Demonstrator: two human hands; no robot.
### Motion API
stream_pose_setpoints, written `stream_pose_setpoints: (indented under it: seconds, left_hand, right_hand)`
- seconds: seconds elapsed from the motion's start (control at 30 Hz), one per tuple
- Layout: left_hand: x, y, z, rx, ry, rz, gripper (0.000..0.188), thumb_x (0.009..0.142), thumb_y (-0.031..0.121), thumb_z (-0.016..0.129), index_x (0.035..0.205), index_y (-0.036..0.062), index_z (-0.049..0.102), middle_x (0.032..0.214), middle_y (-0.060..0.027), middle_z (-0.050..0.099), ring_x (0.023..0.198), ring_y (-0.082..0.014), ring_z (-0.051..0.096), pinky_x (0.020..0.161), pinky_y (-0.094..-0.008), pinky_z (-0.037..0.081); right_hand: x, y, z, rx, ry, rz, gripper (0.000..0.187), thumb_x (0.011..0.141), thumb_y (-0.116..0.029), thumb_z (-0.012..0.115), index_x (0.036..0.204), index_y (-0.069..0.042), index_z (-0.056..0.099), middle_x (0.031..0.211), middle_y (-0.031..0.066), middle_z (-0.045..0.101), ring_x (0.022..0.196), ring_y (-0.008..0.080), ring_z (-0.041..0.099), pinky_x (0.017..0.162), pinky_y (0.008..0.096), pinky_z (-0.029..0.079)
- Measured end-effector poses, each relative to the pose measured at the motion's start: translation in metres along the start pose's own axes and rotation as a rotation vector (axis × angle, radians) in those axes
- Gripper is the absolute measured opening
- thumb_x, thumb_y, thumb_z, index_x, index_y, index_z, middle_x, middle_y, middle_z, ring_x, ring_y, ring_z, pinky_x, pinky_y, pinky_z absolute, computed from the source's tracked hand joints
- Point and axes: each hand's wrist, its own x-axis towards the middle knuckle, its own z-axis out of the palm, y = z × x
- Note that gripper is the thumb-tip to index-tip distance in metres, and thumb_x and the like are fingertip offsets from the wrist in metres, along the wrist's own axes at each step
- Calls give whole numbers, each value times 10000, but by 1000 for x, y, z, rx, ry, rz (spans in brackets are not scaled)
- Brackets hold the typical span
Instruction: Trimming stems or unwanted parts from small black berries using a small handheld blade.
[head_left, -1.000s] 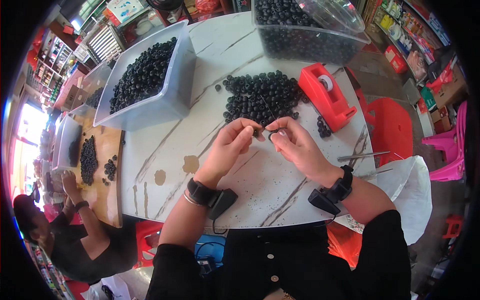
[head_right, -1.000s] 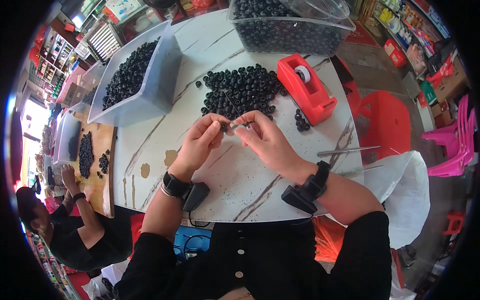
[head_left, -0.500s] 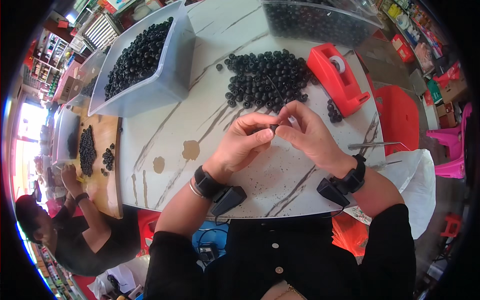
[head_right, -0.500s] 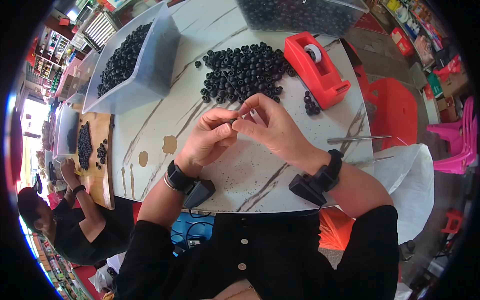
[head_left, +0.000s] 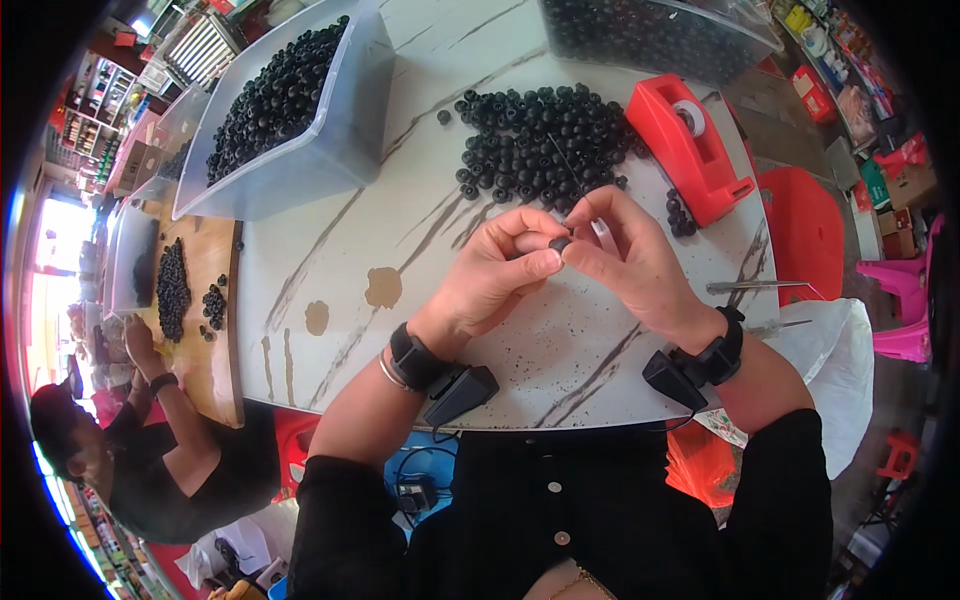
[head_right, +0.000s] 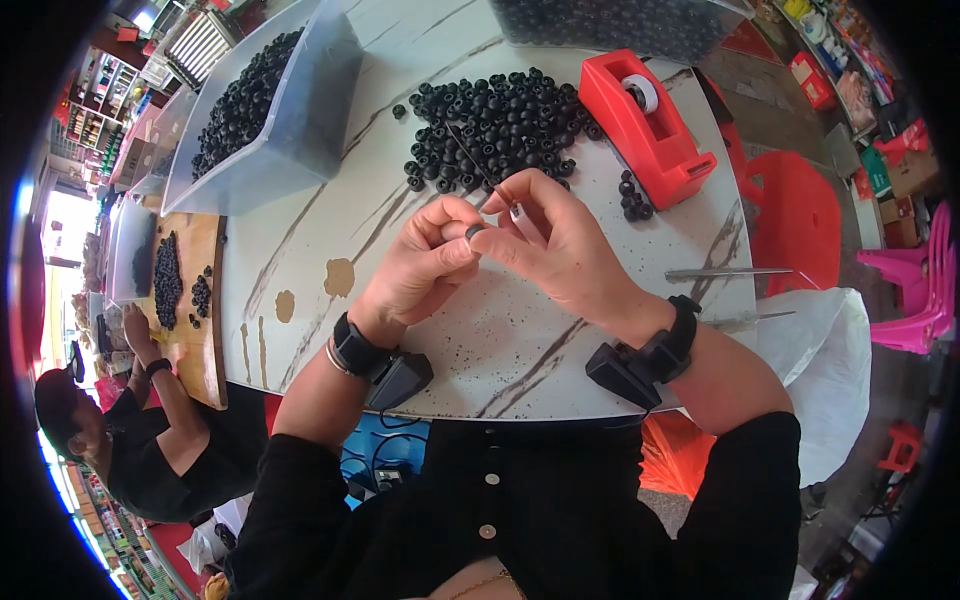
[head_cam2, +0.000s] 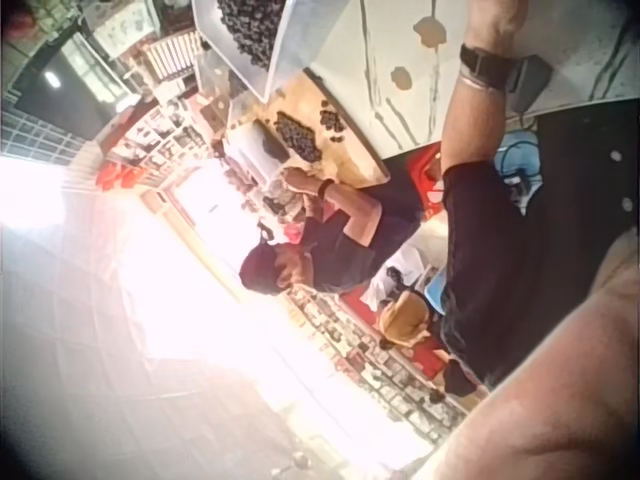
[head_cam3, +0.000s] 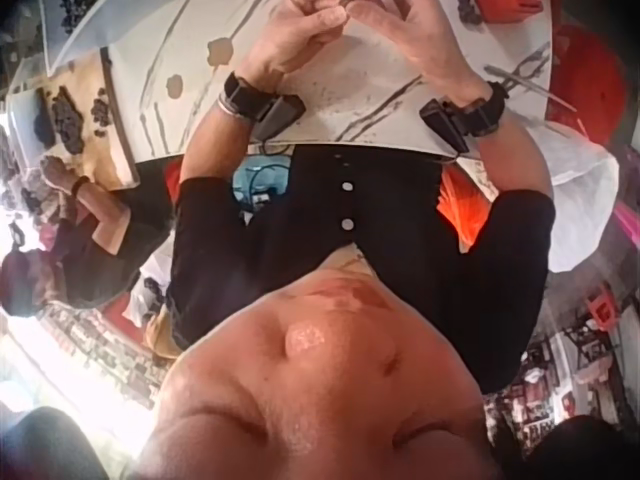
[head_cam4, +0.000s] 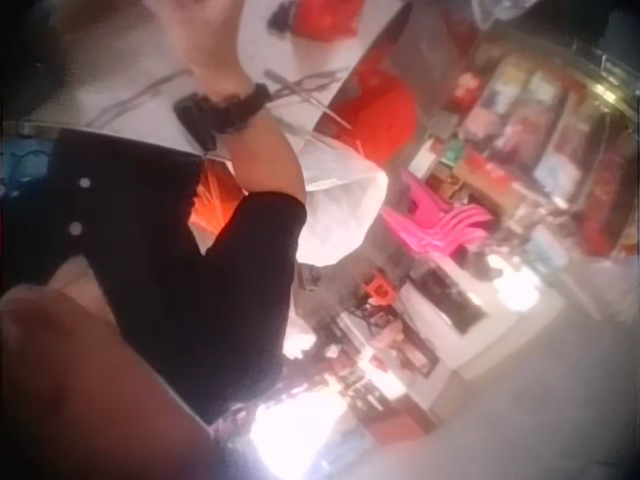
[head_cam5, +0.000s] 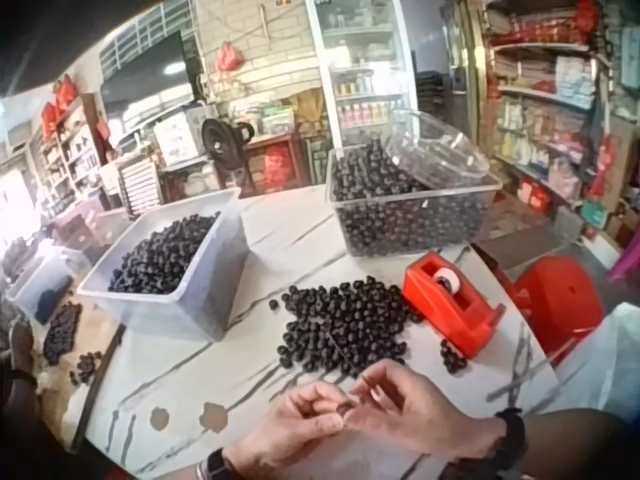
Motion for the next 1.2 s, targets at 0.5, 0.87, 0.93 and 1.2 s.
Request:
stream_pose_setpoints:
  seconds: [0.5, 0.87, 0.93, 1.2]
  left_hand:
    - [1, -2, -7, -3, 148, 122, 177, 814, 36, 596, 980, 94, 576, 849, 19, 585, 575, -5, 394, 459, -149, 265]
    - [3, -2, -1, 149, 201, 198, 142, 807, 44, 600, 932, 97, 559, 843, -20, 610, 716, -47, 527, 522, -154, 342]
    - [2, 0, 0, 131, 170, 192, 142, 805, 47, 602, 932, 91, 556, 851, -27, 610, 755, -73, 545, 555, -163, 364]
    - [2, 0, -3, 138, 107, 205, 158, 799, 66, 613, 945, 75, 552, 892, -42, 608, 795, -117, 566, 621, -188, 397]
  right_hand:
    - [-3, -5, 4, 38, 8, 81, 271, 935, -207, 360, 1133, -35, 432, 772, -7, 478, 534, 7, 333, 490, 139, 282]
    - [-6, -7, 7, -257, -48, -40, 313, 894, -151, 463, 1169, -18, 395, 797, 15, 502, 702, 50, 484, 631, 185, 367]
    - [-6, -9, 7, -284, -53, -12, 307, 890, -136, 470, 1161, -12, 399, 813, 18, 503, 757, 77, 512, 673, 206, 384]
    - [-6, -6, 7, -294, -43, -45, 275, 888, -123, 479, 1137, -14, 429, 839, 21, 506, 747, 68, 495, 669, 205, 388]
